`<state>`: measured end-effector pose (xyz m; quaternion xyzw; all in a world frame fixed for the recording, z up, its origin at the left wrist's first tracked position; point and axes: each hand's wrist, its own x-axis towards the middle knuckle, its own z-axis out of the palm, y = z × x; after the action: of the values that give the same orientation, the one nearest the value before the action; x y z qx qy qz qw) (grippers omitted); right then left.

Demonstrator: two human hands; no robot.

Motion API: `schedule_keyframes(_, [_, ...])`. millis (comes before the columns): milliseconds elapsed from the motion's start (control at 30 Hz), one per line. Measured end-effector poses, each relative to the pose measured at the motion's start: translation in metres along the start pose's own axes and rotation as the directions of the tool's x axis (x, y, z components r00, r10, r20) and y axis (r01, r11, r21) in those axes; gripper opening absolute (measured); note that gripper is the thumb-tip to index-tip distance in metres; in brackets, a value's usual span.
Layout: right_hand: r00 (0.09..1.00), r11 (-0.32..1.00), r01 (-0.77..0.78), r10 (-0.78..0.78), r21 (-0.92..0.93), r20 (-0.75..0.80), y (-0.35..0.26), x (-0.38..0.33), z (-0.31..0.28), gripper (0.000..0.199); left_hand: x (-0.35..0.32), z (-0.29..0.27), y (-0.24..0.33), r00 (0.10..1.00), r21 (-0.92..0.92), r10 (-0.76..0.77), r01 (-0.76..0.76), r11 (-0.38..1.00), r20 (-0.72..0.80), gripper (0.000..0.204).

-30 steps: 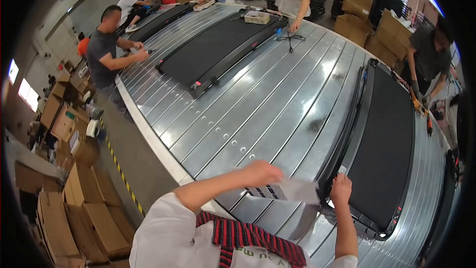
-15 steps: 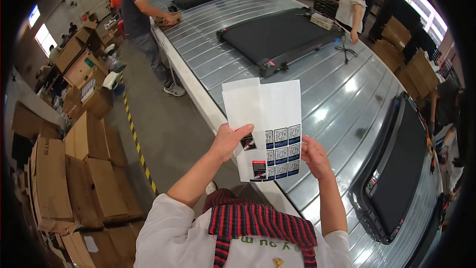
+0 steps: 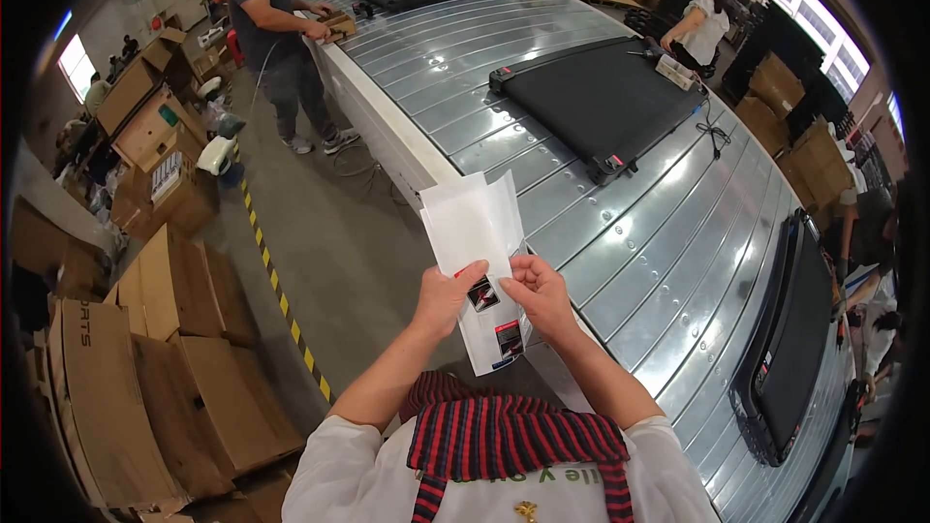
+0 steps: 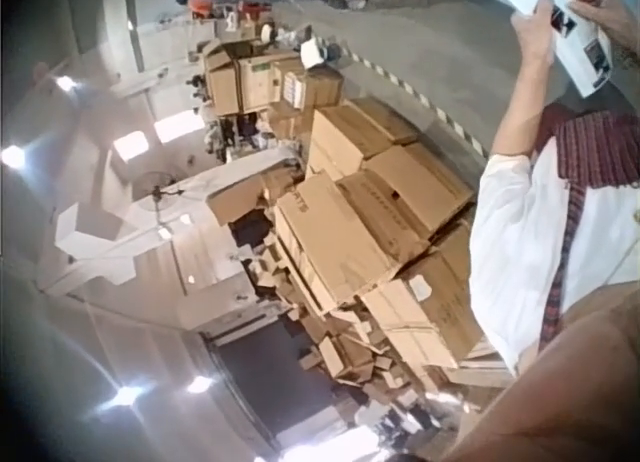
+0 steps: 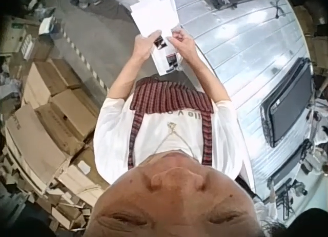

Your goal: Applying stickers and warning labels to the frames of treadmills on an assembly line.

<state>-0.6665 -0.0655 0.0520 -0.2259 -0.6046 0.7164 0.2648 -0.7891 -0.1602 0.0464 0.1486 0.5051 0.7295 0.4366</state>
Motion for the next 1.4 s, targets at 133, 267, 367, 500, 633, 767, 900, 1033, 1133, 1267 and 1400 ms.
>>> schedule_keyframes(133, [0.999, 1.000, -0.003, 0.002, -0.020, -0.032, 0.002, 0.025, 0.014, 0.024, 0.021, -0.020, 0.007, 0.998, -0.009, 0.057, -0.057, 0.998, -0.005, 0.039])
schedule_keyframes(267, [0.992, 0.999, 0.027, -0.029, -0.024, -0.121, -0.001, 0.044, 0.010, 0.024, 0.041, -0.022, 0.018, 0.998, -0.020, 0.066, -0.066, 0.998, 0.004, 0.046])
schedule_keyframes(367, [0.984, 0.990, 0.072, -0.090, -0.120, -0.152, 0.006, 0.062, 0.004, 0.025, 0.063, -0.013, 0.026, 0.998, 0.031, 0.063, -0.063, 0.997, 0.024, 0.048])
schedule_keyframes(500, [0.786, 0.587, 0.331, -0.605, -0.739, -0.129, -0.004, 0.085, -0.010, 0.021, 0.100, 0.004, 0.026, 0.989, 0.069, 0.149, -0.148, 0.987, -0.009, 0.043])
schedule_keyframes(633, [0.907, 0.719, 0.331, -0.422, -0.611, -0.005, -0.015, 0.119, -0.016, 0.019, 0.138, 0.032, 0.021, 0.994, 0.141, 0.104, -0.106, 0.984, 0.018, 0.036])
schedule_keyframes(767, [0.864, 0.636, 0.375, -0.504, -0.675, 0.004, -0.018, 0.155, -0.041, 0.017, 0.186, 0.054, 0.029, 0.980, 0.193, 0.154, -0.176, 0.965, 0.123, 0.037])
schedule_keyframes(900, [0.874, 0.665, 0.291, -0.478, -0.688, -0.092, -0.023, 0.181, -0.059, 0.017, 0.221, 0.075, 0.028, 0.971, 0.242, 0.124, -0.173, 0.955, 0.205, 0.040])
schedule_keyframes(1033, [0.895, 0.803, 0.186, -0.377, -0.566, -0.241, -0.020, 0.204, -0.082, 0.016, 0.253, 0.094, 0.029, 0.941, 0.355, 0.063, -0.187, 0.916, 0.333, 0.040])
schedule_keyframes(1133, [0.854, 0.804, 0.127, -0.386, -0.580, -0.349, -0.024, 0.212, -0.092, 0.015, 0.277, 0.108, 0.021, 0.910, 0.382, 0.056, -0.228, 0.896, 0.410, 0.039])
schedule_keyframes(1267, [0.817, 0.675, -0.023, -0.412, -0.737, -0.403, -0.033, 0.216, -0.099, 0.013, 0.298, 0.126, 0.022, 0.868, 0.450, -0.071, -0.184, 0.874, 0.492, 0.038])
schedule_keyframes(1400, [0.764, 0.623, -0.100, -0.451, -0.776, -0.461, -0.037, 0.228, -0.106, 0.012, 0.323, 0.140, 0.021, 0.796, 0.464, -0.138, -0.194, 0.864, 0.590, 0.037])
